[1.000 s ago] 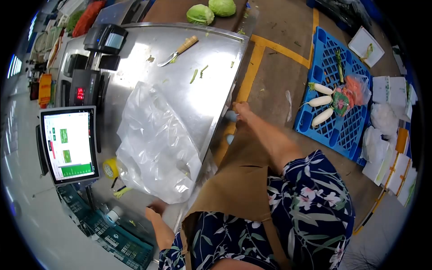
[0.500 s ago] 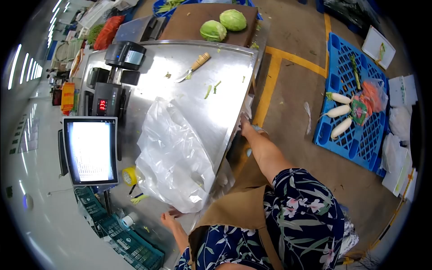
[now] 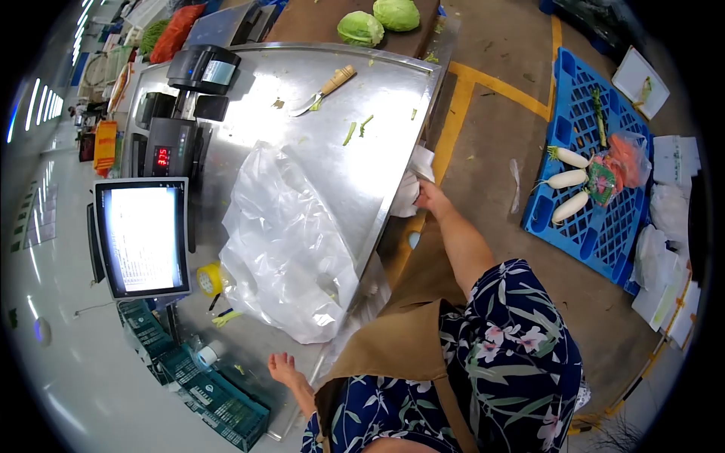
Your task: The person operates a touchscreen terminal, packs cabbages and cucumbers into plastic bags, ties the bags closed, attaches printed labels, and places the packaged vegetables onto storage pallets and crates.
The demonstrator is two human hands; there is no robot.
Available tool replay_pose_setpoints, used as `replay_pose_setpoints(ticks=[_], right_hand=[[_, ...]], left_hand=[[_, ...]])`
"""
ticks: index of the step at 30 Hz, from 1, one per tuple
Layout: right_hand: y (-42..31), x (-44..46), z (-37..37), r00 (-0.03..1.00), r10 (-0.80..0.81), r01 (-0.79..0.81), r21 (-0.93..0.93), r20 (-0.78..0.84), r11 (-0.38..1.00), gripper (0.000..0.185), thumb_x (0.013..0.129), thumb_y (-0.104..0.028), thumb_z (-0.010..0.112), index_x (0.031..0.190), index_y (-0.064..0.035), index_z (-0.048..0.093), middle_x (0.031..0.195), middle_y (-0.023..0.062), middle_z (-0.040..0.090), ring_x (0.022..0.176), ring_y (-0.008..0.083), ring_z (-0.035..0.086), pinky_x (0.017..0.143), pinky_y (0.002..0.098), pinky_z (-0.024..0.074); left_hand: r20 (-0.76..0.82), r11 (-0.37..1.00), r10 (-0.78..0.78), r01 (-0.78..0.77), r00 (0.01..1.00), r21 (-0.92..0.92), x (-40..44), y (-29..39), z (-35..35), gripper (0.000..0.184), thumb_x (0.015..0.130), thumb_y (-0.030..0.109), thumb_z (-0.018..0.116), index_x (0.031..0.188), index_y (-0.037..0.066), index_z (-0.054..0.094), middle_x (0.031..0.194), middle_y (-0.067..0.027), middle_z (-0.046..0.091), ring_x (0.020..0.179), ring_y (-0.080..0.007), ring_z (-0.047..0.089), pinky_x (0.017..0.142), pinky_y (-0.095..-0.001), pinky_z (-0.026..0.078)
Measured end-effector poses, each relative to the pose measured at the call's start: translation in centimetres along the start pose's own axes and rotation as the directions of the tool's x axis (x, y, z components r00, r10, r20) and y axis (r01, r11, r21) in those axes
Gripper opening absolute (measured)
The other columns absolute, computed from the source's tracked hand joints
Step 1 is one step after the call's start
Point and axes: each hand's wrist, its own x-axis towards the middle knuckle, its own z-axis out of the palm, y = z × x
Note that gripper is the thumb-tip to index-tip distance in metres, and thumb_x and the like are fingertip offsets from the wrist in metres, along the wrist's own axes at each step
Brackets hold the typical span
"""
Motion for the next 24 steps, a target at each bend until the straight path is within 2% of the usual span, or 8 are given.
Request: replay_pose_setpoints(ticks=[3, 5, 9, 11, 12, 18, 22, 24], right_hand=[[-0.6, -2.6, -5.9, 0.96, -0.233, 0.165, -0.355, -0.156, 0.92, 0.018, 0.088, -0.025, 0.062, 0.086, -0.007, 0.06, 0.061, 0.0102, 0.06, 0.051, 0.0188, 0.061, 0.051, 0.0296, 0.052], [-1.9, -5.9, -6.8, 0.945, -0.317, 0.251, -0.443, -0.08, 0.861, 0.019, 0.091, -0.023, 0.059, 0.085, -0.0043, 0.061, 0.063, 0.0098, 0.061, 0.056, 0.0194, 0.063, 0.053, 0.0309, 0.0533], [-4.0, -9.1, -7.4, 0.89, -0.452, 0.378, -0.663, 0.068, 0.646, 0.029, 0.091, -0.029, 0.056, 0.081, -0.0032, 0.065, 0.067, 0.0151, 0.064, 0.058, 0.0266, 0.065, 0.055, 0.0374, 0.053], [-5.1, -12.7, -5.4, 0.683, -0.696, 0.271, -0.962, 0.224, -0.044, 0.035, 0.09, -0.034, 0.057, 0.078, -0.0034, 0.067, 0.072, 0.0196, 0.065, 0.06, 0.0327, 0.064, 0.058, 0.0426, 0.0518], [-5.6, -15.1, -4.0, 0.572, -0.736, 0.093, -0.919, 0.364, -0.382, 0.038, 0.089, -0.037, 0.057, 0.076, -0.0036, 0.068, 0.074, 0.0219, 0.065, 0.061, 0.0358, 0.064, 0.059, 0.0452, 0.0512], [-6.4, -24.2, 0.5, 0.531, -0.737, 0.025, -0.877, 0.418, -0.48, 0.048, 0.083, -0.046, 0.06, 0.069, -0.0014, 0.068, 0.069, 0.0203, 0.064, 0.065, 0.0393, 0.063, 0.06, 0.0489, 0.0493], [-6.9, -25.9, -2.5, 0.623, -0.69, 0.135, -0.919, 0.369, -0.37, 0.05, 0.078, -0.05, 0.065, 0.066, -0.0011, 0.068, 0.063, 0.0218, 0.061, 0.062, 0.0387, 0.062, 0.06, 0.0454, 0.0493], [-6.7, -26.0, -3.3, 0.567, -0.703, 0.239, -0.902, 0.429, -0.358, 0.05, 0.076, -0.047, 0.067, 0.061, 0.0, 0.064, 0.058, 0.0225, 0.056, 0.057, 0.0381, 0.059, 0.054, 0.0446, 0.0456]], left_hand=[[-0.074, 0.999, 0.037, -0.035, 0.997, 0.033, -2.4, 8.2, 4.8, 0.034, 0.093, 0.016, 0.051, 0.123, 0.001, 0.049, 0.113, -0.0117, 0.055, 0.097, -0.0229, 0.058, 0.082, -0.0361, 0.049], [-0.158, 0.993, 0.0, -0.018, 0.987, -0.116, -5.7, 17.2, 10.5, 0.034, 0.094, 0.016, 0.051, 0.122, -0.001, 0.049, 0.113, -0.0125, 0.056, 0.098, -0.0232, 0.059, 0.082, -0.0346, 0.049], [-0.035, 0.948, 0.193, -0.195, 0.981, -0.251, -8.5, 25.1, 18.1, 0.03, 0.093, 0.015, 0.055, 0.117, -0.004, 0.053, 0.111, -0.0118, 0.058, 0.097, -0.0216, 0.061, 0.081, -0.0323, 0.05], [0.119, 0.911, 0.298, -0.245, 0.947, -0.332, -10.0, 27.5, 21.6, 0.026, 0.093, 0.013, 0.056, 0.113, -0.004, 0.056, 0.106, -0.0111, 0.06, 0.091, -0.0201, 0.063, 0.08, -0.0306, 0.051], [0.206, 0.901, 0.312, -0.22, 0.927, -0.374, -10.6, 28.1, 23.3, 0.024, 0.093, 0.012, 0.055, 0.111, -0.004, 0.057, 0.103, -0.0109, 0.061, 0.089, -0.0195, 0.063, 0.079, -0.0303, 0.051], [0.617, 0.886, 0.421, -0.156, 0.665, -0.436, -16.7, 31.3, 31.9, 0.019, 0.093, 0.007, 0.053, 0.106, -0.004, 0.06, 0.098, -0.0124, 0.064, 0.084, -0.0201, 0.065, 0.078, -0.0319, 0.053], [0.772, 0.882, 0.462, -0.321, 0.436, -0.346, -19.0, 30.6, 36.5, 0.019, 0.092, 0.007, 0.055, 0.106, -0.003, 0.061, 0.092, -0.0075, 0.065, 0.083, -0.0142, 0.064, 0.077, -0.0251, 0.049], [0.825, 0.926, 0.376, -0.208, 0.422, -0.316, -19.3, 29.5, 39.0, 0.02, 0.091, 0.008, 0.055, 0.106, -0.003, 0.062, 0.092, -0.0072, 0.066, 0.084, -0.0132, 0.064, 0.077, -0.0246, 0.048]])
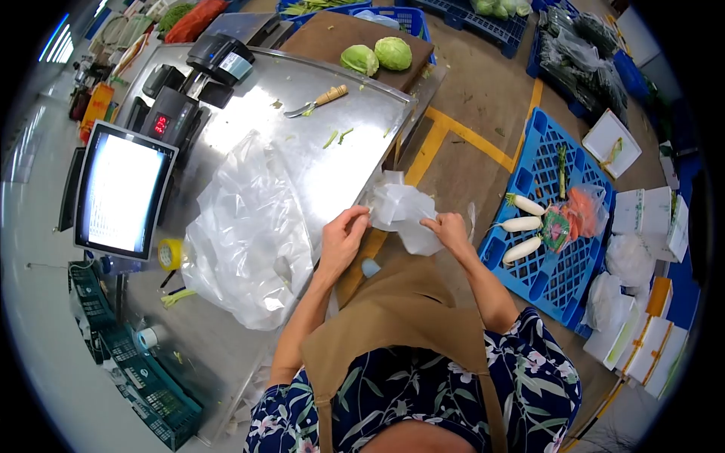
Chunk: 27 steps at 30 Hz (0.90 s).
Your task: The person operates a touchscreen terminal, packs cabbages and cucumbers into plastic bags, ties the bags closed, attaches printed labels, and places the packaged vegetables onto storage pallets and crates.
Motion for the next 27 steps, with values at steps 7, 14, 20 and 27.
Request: replay_pose_setpoints(ticks=[7, 14, 20, 27], right_hand=[[2.0, -1.7, -9.2, 0.994, -0.103, 0.105, 0.07, -0.032, 0.992, 0.042, 0.076, -0.033, 0.073, 0.057, 0.0023, 0.059, 0.053, 0.0215, 0.051, 0.042, 0.0333, 0.047, 0.044, 0.0403, 0.0385], [3.7, 0.8, -20.0, 0.991, 0.071, -0.114, 0.455, 0.11, 0.883, 0.041, 0.081, -0.021, 0.073, 0.053, 0.0011, 0.053, 0.043, 0.0016, 0.044, 0.041, 0.0048, 0.039, 0.039, 0.0266, 0.0318], [8.7, 4.2, -23.1, 0.994, 0.067, -0.1, 0.431, 0.091, 0.897, 0.035, 0.082, -0.019, 0.072, 0.057, 0.001, 0.056, 0.048, -0.0015, 0.044, 0.046, 0.0041, 0.041, 0.042, 0.0257, 0.0333], [3.6, 11.0, -26.6, 0.774, -0.319, 0.318, -0.1, -0.547, 0.943, 0.021, 0.08, -0.011, 0.07, 0.095, 0.0025, 0.062, 0.08, 0.0129, 0.06, 0.066, 0.0213, 0.056, 0.062, 0.0316, 0.0441]], left_hand=[[-0.061, 0.971, -0.064, 0.076, 0.996, 0.225, 6.4, -6.0, 5.7, 0.034, 0.089, 0.023, 0.059, 0.112, -0.002, 0.06, 0.101, -0.0096, 0.065, 0.094, -0.0172, 0.06, 0.082, -0.0294, 0.047], [0.194, 0.981, -0.191, 0.194, 0.962, 0.003, 14.6, -5.6, 15.7, 0.047, 0.094, 0.038, 0.053, 0.118, -0.002, 0.057, 0.109, -0.0065, 0.062, 0.102, -0.016, 0.054, 0.091, -0.0282, 0.041], [0.471, 0.918, -0.101, 0.265, 0.876, -0.296, 19.8, -2.9, 19.6, 0.023, 0.093, 0.023, 0.058, 0.101, 0.002, 0.065, 0.088, 0.0032, 0.062, 0.079, -0.0063, 0.054, 0.075, -0.0245, 0.045], [0.319, 0.788, -0.25, 0.383, 0.914, -0.481, 21.4, 6.2, 19.1, 0.016, 0.08, 0.014, 0.073, 0.086, 0.002, 0.063, 0.083, -0.0035, 0.063, 0.08, -0.0102, 0.057, 0.072, -0.0271, 0.048]])
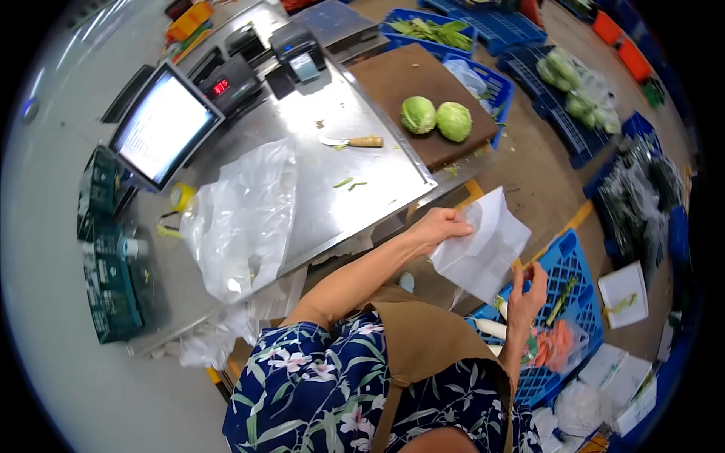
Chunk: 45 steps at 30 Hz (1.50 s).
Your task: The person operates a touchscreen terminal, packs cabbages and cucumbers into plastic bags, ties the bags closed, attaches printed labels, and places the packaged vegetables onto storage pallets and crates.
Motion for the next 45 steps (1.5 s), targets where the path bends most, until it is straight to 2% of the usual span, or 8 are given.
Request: replay_pose_setpoints(ticks=[9, 13, 16, 23, 31, 37, 41, 45], right_hand=[[-7.2, 8.2, 8.2, 0.931, 0.082, -0.263, 0.499, 0.355, 0.826, 0.013, 0.084, -0.011, 0.063, 0.082, 0.0022, 0.061, 0.068, 0.0032, 0.056, 0.063, 0.0092, 0.048, 0.058, 0.0262, 0.0428], [-4.9, 10.0, 12.0, 0.989, -0.091, 0.072, 0.167, 0.113, 0.983, 0.015, 0.081, -0.011, 0.062, 0.09, 0.0003, 0.057, 0.068, 0.0105, 0.058, 0.06, 0.0192, 0.053, 0.06, 0.0336, 0.0455], [-1.9, 10.8, 16.9, 0.979, 0.007, -0.036, 0.141, 0.202, 0.989, 0.019, 0.08, -0.012, 0.063, 0.092, -0.0003, 0.056, 0.066, 0.0095, 0.055, 0.059, 0.019, 0.051, 0.06, 0.0338, 0.0454], [-10.8, 16.1, 22.4, 0.804, -0.238, -0.044, 0.454, 0.545, 0.89, 0.043, 0.076, -0.012, 0.068, 0.116, -0.0022, 0.055, 0.088, 0.007, 0.059, 0.077, 0.0174, 0.056, 0.07, 0.0292, 0.0464], [-28.7, 18.3, 26.3, 0.484, -0.817, 0.473, 0.692, 0.314, 0.546, 0.06, 0.066, -0.007, 0.077, 0.119, 0.001, 0.051, 0.123, 0.0188, 0.051, 0.114, 0.0356, 0.049, 0.097, 0.0389, 0.0393], [-30.6, 15.9, 33.0, 0.26, -0.915, 0.56, 0.724, 0.309, 0.404, 0.028, 0.069, -0.001, 0.066, 0.097, -0.0006, 0.06, 0.083, 0.0142, 0.061, 0.08, 0.0327, 0.059, 0.077, 0.0425, 0.0446], [-32.7, 17.7, 32.9, 0.518, -0.854, 0.634, 0.646, 0.052, 0.424, 0.022, 0.066, 0.004, 0.06, 0.088, -0.0005, 0.059, 0.069, 0.0122, 0.055, 0.066, 0.0303, 0.056, 0.061, 0.039, 0.0436], [-31.3, 19.7, 33.2, 0.59, -0.806, 0.608, 0.631, 0.048, 0.482, 0.022, 0.065, 0.004, 0.06, 0.086, -0.0002, 0.06, 0.068, 0.0129, 0.056, 0.064, 0.0306, 0.056, 0.06, 0.0395, 0.0442]], left_hand=[[0.007, 0.844, 0.391, -0.361, 0.921, 0.397, -1.9, 6.0, 0.7, 0.021, 0.073, 0.009, 0.077, 0.081, 0.005, 0.058, 0.075, 0.0017, 0.055, 0.071, -0.0072, 0.049, 0.063, -0.0247, 0.043], [-0.37, 0.701, 0.4, -0.54, 0.838, -0.465, -2.9, 11.1, -4.0, 0.017, 0.084, 0.006, 0.066, 0.077, 0.006, 0.05, 0.071, -0.0035, 0.057, 0.066, -0.0133, 0.057, 0.063, -0.0287, 0.048], [-0.358, 0.484, 0.555, -0.641, 0.751, -0.595, -4.1, 14.3, -9.8, 0.012, 0.089, 0.01, 0.06, 0.084, 0.006, 0.05, 0.069, -0.0046, 0.056, 0.063, -0.0156, 0.057, 0.059, -0.028, 0.047], [-0.551, 0.532, 0.703, -0.846, 0.449, -0.01, -9.9, 17.7, -16.5, 0.012, 0.088, 0.009, 0.063, 0.085, 0.008, 0.052, 0.069, 0.0024, 0.049, 0.056, -0.004, 0.041, 0.049, -0.0197, 0.033], [-0.485, 0.622, 0.773, -0.634, 0.408, 0.459, -11.2, 14.0, -22.0, 0.017, 0.085, 0.009, 0.068, 0.094, 0.004, 0.056, 0.1, -0.004, 0.06, 0.096, -0.009, 0.053, 0.085, -0.0259, 0.045], [-0.515, 0.627, 0.755, -0.676, 0.406, 0.387, -13.1, 12.4, -23.6, 0.021, 0.079, 0.005, 0.071, 0.096, 0.004, 0.059, 0.104, -0.0061, 0.06, 0.095, -0.0132, 0.056, 0.087, -0.0275, 0.046], [-0.445, 0.445, 0.895, 0.003, 0.028, 0.896, -14.4, 12.1, -25.5, 0.028, 0.075, 0.007, 0.069, 0.102, 0.005, 0.06, 0.103, -0.0165, 0.059, 0.099, -0.0351, 0.057, 0.084, -0.0387, 0.046], [-0.69, 0.687, 0.693, 0.095, 0.21, 0.72, -14.0, 11.8, -24.7, 0.032, 0.076, 0.016, 0.072, 0.104, 0.004, 0.06, 0.101, -0.0162, 0.061, 0.095, -0.0329, 0.06, 0.083, -0.0393, 0.047]])
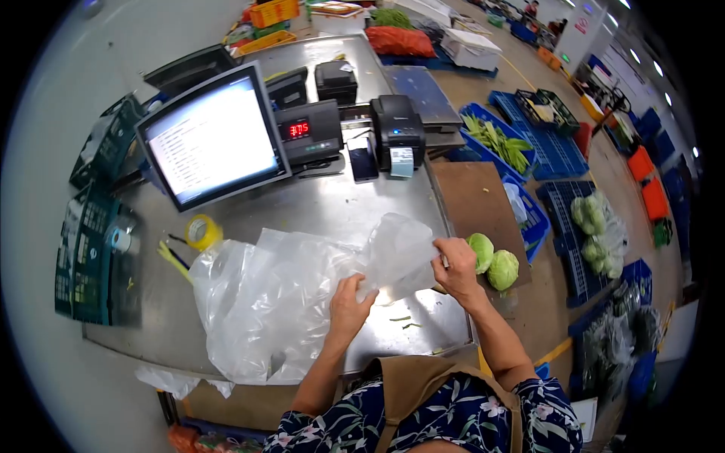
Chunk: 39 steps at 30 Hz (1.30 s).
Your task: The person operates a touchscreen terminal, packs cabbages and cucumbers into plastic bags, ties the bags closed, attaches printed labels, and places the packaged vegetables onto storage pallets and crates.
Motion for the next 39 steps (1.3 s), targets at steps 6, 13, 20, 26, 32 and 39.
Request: replay_pose_setpoints(ticks=[6, 13, 20, 26, 32, 39], right_hand=[[7.0, -4.6, -1.5, 0.863, 0.389, -0.47, 0.232, 0.321, 0.852, 0.027, 0.074, -0.007, 0.066, 0.1, 0.0001, 0.062, 0.087, 0.0152, 0.064, 0.08, 0.0276, 0.062, 0.072, 0.0337, 0.0489], [26.7, -13.3, -1.1, 0.642, 0.745, -0.735, -0.132, 0.179, 0.665, 0.103, 0.062, -0.052, 0.081, 0.141, -0.0061, 0.033, 0.132, 0.0247, 0.044, 0.122, 0.0361, 0.044, 0.1, 0.0406, 0.0385], [33.6, -16.6, 3.3, 0.231, 0.9, -0.626, -0.651, 0.37, 0.428, 0.134, 0.043, -0.079, 0.073, 0.149, -0.0187, 0.018, 0.127, 0.0291, 0.042, 0.117, 0.0461, 0.043, 0.097, 0.0532, 0.0349], [33.0, -14.0, 2.5, 0.165, 0.875, -0.625, -0.639, 0.454, 0.449, 0.118, 0.048, -0.067, 0.079, 0.146, -0.0306, 0.024, 0.136, 0.0241, 0.034, 0.121, 0.046, 0.036, 0.093, 0.0606, 0.0333], [31.1, -13.4, 3.1, 0.236, 0.876, -0.605, -0.641, 0.422, 0.472, 0.099, 0.051, -0.047, 0.085, 0.136, -0.028, 0.038, 0.136, 0.0224, 0.029, 0.118, 0.048, 0.036, 0.083, 0.0697, 0.0375], [34.9, -13.9, -3.3, 0.379, 0.797, -0.882, -0.079, 0.47, 0.465, 0.102, 0.052, -0.041, 0.082, 0.14, -0.0151, 0.037, 0.123, 0.0177, 0.05, 0.112, 0.0338, 0.053, 0.093, 0.0425, 0.0454]], left_hand=[[0.479, 0.96, -0.064, 0.185, 0.876, -0.209, -1.3, 0.8, 0.5, 0.032, 0.082, 0.02, 0.069, 0.105, 0.002, 0.057, 0.081, -0.0136, 0.064, 0.076, -0.0282, 0.065, 0.073, -0.0346, 0.051], [0.569, 0.414, -0.148, 0.573, 0.809, -0.707, 0.2, 5.1, 0.5, 0.014, 0.093, 0.012, 0.052, 0.102, 0.002, 0.052, 0.059, -0.0053, 0.049, 0.049, -0.0175, 0.049, 0.05, -0.0312, 0.043], [0.421, 0.521, -0.145, 0.43, 0.896, -0.737, 6.4, 12.0, 5.6, 0.024, 0.097, 0.024, 0.05, 0.113, 0.006, 0.049, 0.051, -0.0008, 0.04, 0.039, -0.0129, 0.04, 0.045, -0.0282, 0.035], [0.421, 0.579, -0.013, 0.35, 0.907, -0.736, 13.3, 17.9, 11.7, 0.025, 0.097, 0.021, 0.049, 0.117, 0.006, 0.048, 0.054, -0.0012, 0.039, 0.042, -0.0117, 0.038, 0.047, -0.0276, 0.035], [0.412, 0.568, 0.103, 0.287, 0.905, -0.771, 19.2, 20.3, 19.0, 0.025, 0.096, 0.02, 0.051, 0.117, 0.006, 0.05, 0.057, -0.0011, 0.041, 0.045, -0.0121, 0.04, 0.05, -0.0269, 0.036], [0.512, 0.583, 0.194, 0.321, 0.837, -0.746, 24.4, 20.6, 22.2, 0.024, 0.095, 0.021, 0.056, 0.115, 0.008, 0.051, 0.059, -0.0022, 0.048, 0.046, -0.0099, 0.043, 0.045, -0.0249, 0.037]])
